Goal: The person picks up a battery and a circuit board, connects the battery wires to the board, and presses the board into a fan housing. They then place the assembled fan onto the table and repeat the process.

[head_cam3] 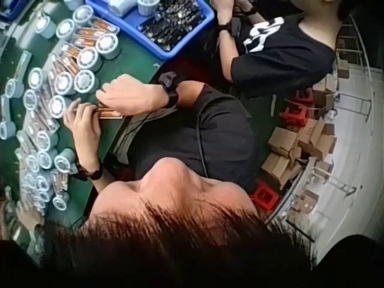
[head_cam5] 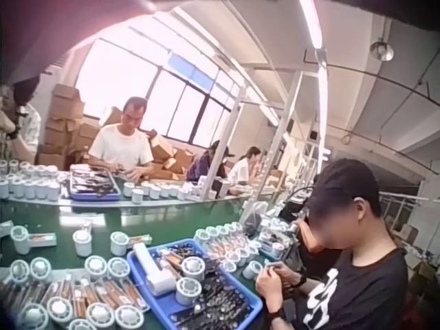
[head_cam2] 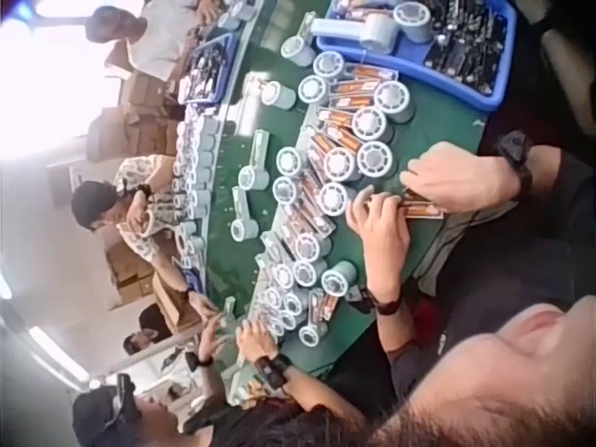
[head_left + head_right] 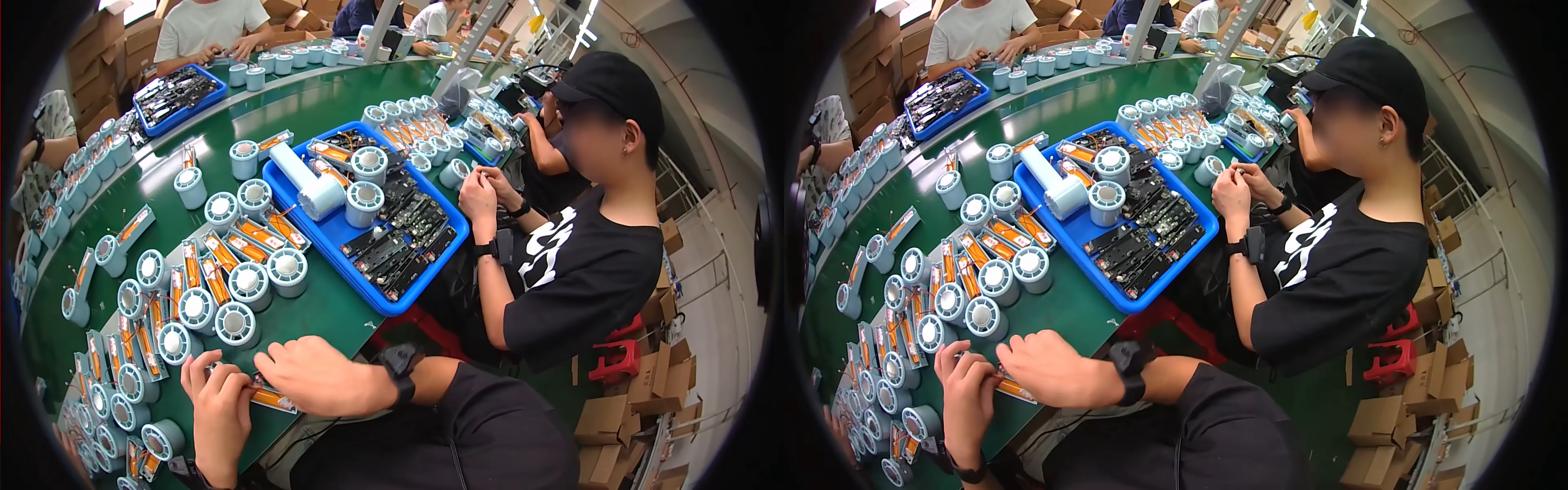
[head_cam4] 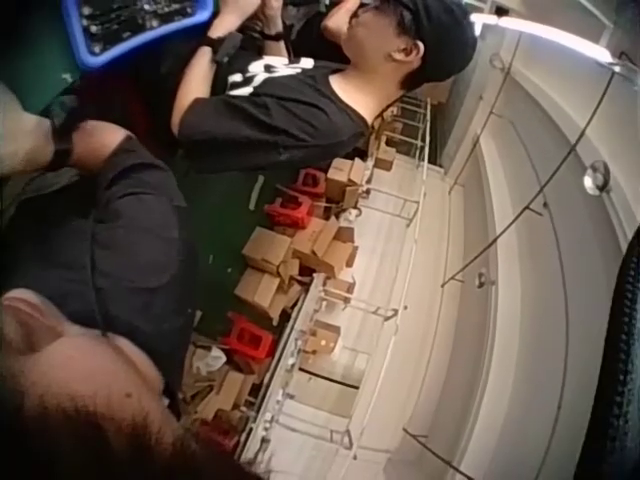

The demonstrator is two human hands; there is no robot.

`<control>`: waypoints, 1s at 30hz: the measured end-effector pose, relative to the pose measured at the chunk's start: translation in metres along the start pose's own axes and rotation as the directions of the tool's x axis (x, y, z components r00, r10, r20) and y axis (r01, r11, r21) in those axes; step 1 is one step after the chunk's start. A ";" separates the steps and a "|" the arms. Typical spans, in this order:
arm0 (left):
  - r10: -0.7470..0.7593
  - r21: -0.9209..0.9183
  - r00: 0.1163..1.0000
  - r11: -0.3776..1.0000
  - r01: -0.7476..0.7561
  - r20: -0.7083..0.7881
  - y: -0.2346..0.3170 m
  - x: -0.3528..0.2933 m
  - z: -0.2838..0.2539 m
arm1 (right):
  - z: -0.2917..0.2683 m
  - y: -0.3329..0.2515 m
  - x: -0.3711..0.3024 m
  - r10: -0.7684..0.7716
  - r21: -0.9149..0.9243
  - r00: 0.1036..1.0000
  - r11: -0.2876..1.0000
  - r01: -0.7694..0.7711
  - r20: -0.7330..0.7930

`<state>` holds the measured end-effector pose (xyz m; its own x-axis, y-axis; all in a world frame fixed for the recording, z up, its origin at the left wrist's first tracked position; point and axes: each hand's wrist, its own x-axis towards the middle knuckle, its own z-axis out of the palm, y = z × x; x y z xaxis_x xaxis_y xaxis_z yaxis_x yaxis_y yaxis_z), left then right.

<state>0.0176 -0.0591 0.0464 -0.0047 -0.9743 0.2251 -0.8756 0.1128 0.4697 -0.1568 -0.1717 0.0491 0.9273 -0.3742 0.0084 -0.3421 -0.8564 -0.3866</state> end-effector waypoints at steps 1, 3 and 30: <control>-0.025 -0.020 1.000 1.000 0.024 -0.005 0.002 0.001 -0.001 | 0.003 -0.002 0.001 0.015 -0.059 0.992 0.998 -0.022 -0.126; -0.043 -0.026 0.999 0.999 0.042 -0.016 0.010 0.004 -0.003 | 0.009 -0.003 0.001 0.056 -0.053 0.996 0.997 -0.060 -0.075; -0.090 0.209 0.992 0.972 0.107 -0.088 0.010 -0.008 0.007 | 0.051 0.016 -0.001 0.060 0.545 0.957 0.831 0.110 -0.285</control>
<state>0.0050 -0.0518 0.0434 0.1166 -0.9595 0.2565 -0.9525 -0.0349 0.3024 -0.1553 -0.1667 -0.0042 0.8234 -0.5107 0.2474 -0.0997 -0.5594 -0.8229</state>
